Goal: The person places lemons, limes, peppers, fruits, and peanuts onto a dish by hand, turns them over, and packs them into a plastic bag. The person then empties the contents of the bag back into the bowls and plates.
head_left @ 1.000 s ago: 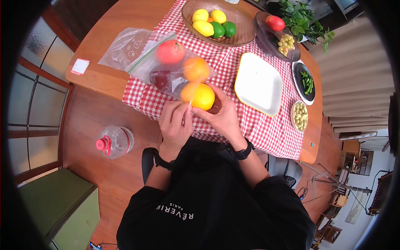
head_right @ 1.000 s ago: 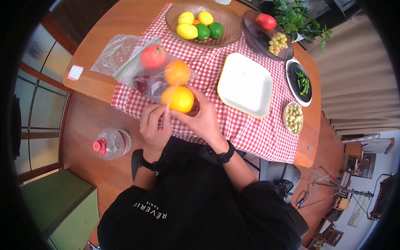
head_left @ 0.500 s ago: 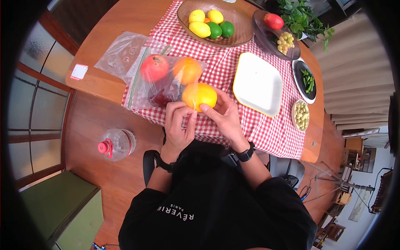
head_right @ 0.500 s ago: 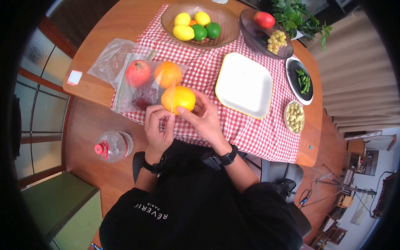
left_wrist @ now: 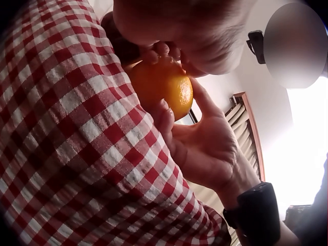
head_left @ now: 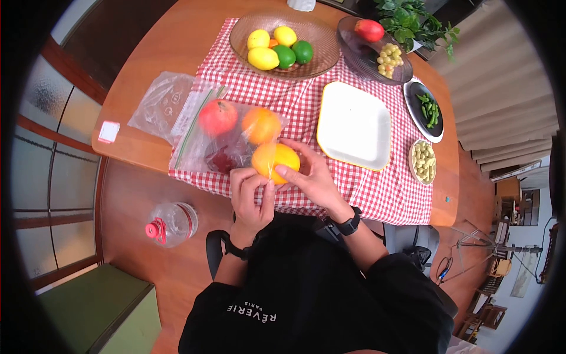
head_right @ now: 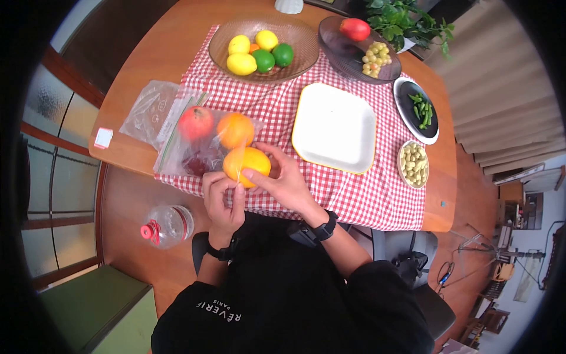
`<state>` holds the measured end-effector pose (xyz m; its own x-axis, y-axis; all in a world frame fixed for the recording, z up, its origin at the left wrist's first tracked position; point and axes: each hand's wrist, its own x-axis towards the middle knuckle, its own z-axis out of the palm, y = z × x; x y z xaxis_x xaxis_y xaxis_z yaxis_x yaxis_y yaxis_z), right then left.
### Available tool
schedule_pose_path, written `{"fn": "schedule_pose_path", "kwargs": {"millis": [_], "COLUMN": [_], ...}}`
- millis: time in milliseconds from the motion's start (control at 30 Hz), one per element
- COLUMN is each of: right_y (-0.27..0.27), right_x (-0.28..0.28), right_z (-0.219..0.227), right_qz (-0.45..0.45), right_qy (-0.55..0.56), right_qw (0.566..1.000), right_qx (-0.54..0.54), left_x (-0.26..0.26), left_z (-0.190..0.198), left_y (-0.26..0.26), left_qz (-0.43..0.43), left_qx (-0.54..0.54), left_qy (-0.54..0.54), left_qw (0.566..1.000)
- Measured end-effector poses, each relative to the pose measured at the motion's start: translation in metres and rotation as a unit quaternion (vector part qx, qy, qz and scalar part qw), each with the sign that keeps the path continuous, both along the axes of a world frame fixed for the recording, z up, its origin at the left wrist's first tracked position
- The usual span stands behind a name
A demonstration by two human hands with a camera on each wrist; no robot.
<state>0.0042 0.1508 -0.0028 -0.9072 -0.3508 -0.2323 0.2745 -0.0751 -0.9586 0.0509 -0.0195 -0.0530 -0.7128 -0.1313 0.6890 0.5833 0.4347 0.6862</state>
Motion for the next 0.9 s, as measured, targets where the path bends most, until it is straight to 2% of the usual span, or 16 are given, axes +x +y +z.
{"fn": "schedule_pose_path", "kwargs": {"millis": [33,67,133,267,400,467,533,600,667,700,767,900], "right_y": [-0.003,0.001,0.005,0.009,0.007,0.005,0.008,0.01,0.007,0.011,0.012,0.006], "right_x": [-0.002,-0.002,-0.002,-0.004,-0.002,0.002,0.001,0.002,0.005,0.002,0.0,0.003], "right_z": [-0.008,-0.01,0.002,-0.001,-0.009,-0.01,-0.007,-0.006,-0.005,-0.007,-0.011,-0.012], "right_qz": [-0.012,-0.019,0.029,0.077,0.01,0.004,0.022,0.057,0.059,0.096,0.108,0.094], "right_qy": [0.066,0.072,0.045,0.065,0.059,0.039,-0.006,-0.032,-0.083,-0.062,-0.064,-0.071], "right_qw": [0.998,0.997,0.998,0.995,0.998,0.999,0.998,0.996,0.975,0.976,0.975,0.974], "right_qx": [0.005,0.005,0.034,0.016,0.014,0.001,-0.065,-0.053,-0.196,-0.186,-0.182,-0.194], "left_x": [0.001,0.003,0.007,0.01,0.011,0.01,0.012,0.013,0.012,0.012,0.013,0.013], "left_z": [-0.002,0.0,0.005,0.017,0.012,0.01,0.011,0.015,0.014,0.014,0.017,0.019], "left_y": [-0.001,-0.003,-0.006,-0.008,-0.006,-0.005,-0.005,-0.003,0.0,-0.001,-0.004,-0.003], "left_qz": [-0.006,-0.013,-0.011,-0.018,-0.022,-0.028,-0.027,-0.053,-0.06,-0.068,-0.081,-0.082], "left_qx": [0.01,0.01,0.021,0.032,0.047,0.057,0.065,0.114,0.133,0.13,0.118,0.11], "left_qy": [-0.003,0.003,0.013,0.041,0.005,0.008,0.011,0.011,0.013,0.013,0.01,0.004], "left_qw": [1.0,1.0,1.0,0.998,0.999,0.998,0.997,0.992,0.989,0.989,0.99,0.99]}}
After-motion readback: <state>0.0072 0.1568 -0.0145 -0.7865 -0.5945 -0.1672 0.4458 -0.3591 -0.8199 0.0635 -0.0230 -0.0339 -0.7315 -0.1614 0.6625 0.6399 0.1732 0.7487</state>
